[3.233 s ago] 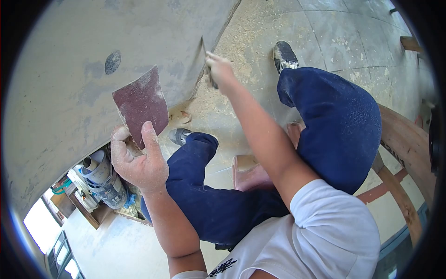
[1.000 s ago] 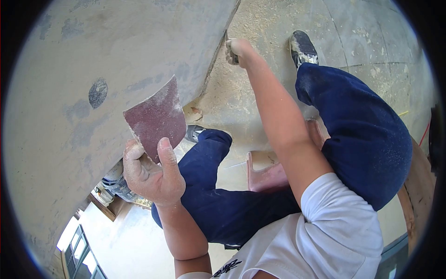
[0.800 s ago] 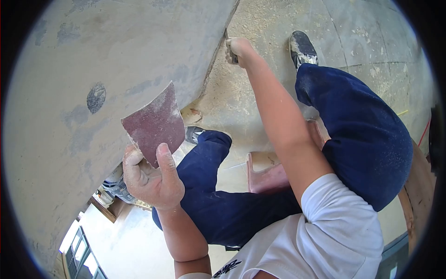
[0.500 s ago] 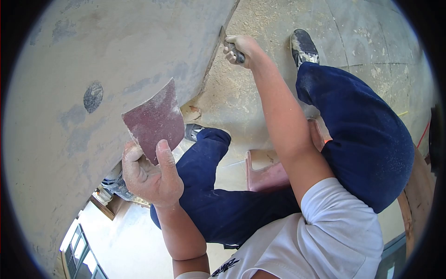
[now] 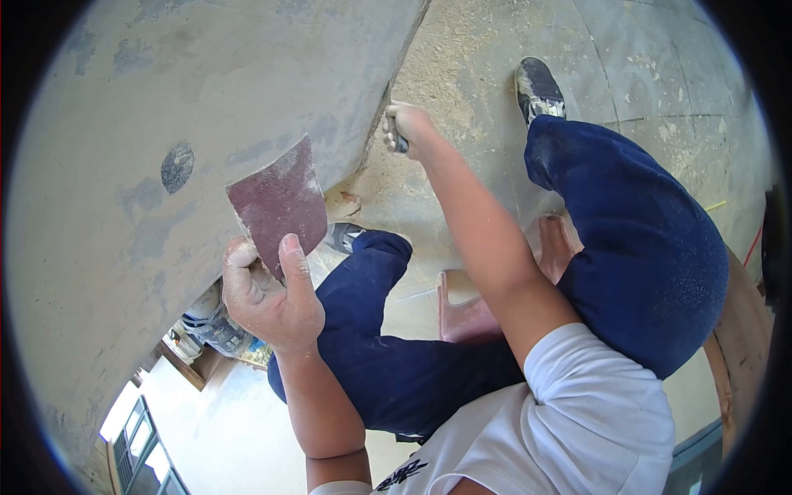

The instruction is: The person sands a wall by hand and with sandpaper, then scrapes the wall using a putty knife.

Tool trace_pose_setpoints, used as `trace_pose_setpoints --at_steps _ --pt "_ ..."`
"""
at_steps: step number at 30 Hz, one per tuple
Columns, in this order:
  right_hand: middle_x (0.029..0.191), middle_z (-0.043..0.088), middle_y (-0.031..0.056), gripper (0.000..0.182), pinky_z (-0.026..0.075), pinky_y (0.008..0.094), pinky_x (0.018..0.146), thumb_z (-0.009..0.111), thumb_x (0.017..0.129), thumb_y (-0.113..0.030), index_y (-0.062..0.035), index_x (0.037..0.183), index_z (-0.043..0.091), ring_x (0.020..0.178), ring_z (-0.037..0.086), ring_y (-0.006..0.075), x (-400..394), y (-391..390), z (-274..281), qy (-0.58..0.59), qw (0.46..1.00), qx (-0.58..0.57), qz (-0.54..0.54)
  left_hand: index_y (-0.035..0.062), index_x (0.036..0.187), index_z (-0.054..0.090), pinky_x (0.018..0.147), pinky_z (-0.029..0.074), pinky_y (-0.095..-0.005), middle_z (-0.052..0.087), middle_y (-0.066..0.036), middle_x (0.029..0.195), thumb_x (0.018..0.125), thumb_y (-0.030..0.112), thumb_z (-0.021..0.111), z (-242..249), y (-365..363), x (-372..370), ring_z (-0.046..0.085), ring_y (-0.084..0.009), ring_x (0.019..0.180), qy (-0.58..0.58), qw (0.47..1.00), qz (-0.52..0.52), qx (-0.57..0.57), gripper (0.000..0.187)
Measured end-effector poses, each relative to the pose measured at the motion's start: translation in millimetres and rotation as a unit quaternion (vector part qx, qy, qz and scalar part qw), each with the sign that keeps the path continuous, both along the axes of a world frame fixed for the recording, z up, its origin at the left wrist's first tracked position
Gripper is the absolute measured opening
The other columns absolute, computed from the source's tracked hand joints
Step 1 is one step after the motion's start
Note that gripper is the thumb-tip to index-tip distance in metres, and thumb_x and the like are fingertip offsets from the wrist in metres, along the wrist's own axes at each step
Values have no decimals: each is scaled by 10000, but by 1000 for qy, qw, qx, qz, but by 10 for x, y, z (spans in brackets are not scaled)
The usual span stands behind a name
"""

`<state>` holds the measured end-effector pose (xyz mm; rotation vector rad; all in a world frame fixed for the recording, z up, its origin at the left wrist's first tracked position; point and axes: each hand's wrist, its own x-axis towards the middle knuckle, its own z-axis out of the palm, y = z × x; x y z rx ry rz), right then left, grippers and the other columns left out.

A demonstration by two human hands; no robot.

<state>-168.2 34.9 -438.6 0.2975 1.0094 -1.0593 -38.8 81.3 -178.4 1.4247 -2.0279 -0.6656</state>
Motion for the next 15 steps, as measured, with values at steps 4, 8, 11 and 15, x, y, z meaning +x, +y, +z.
trace_pose_setpoints --at_steps 4,8,11,15 --pt "625 453 14 162 352 255 365 376 961 -125 -82 1007 524 443 424 102 -7 66 233 -38 998 -9 -45 -7 871 534 727 416 -232 568 -73 855 843 -12 618 -1 -15 57 517 -104 773 7 1000 9 -16 88" --pt "621 452 15 300 367 256 372 401 955 -121 -42 1230 490 433 424 102 94 147 585 -13 999 -21 -29 -10 875 534 746 420 -241 568 -76 870 847 -5 621 28 -1 69 523 -110 789 25 998 47 23 91" --pt "614 468 19 503 364 257 349 435 944 -116 -44 1429 324 412 434 103 74 8 378 13 998 -12 -52 -7 871 536 748 424 -251 572 -77 871 849 -6 617 9 54 106 526 -111 804 3 999 40 16 84" --pt "618 465 30 536 392 262 363 420 953 -110 -35 1457 255 431 460 115 207 292 1039 53 995 -74 37 -10 881 534 744 418 -244 575 -84 879 853 -20 605 37 -5 112 519 -105 801 -9 1000 3 -10 77"
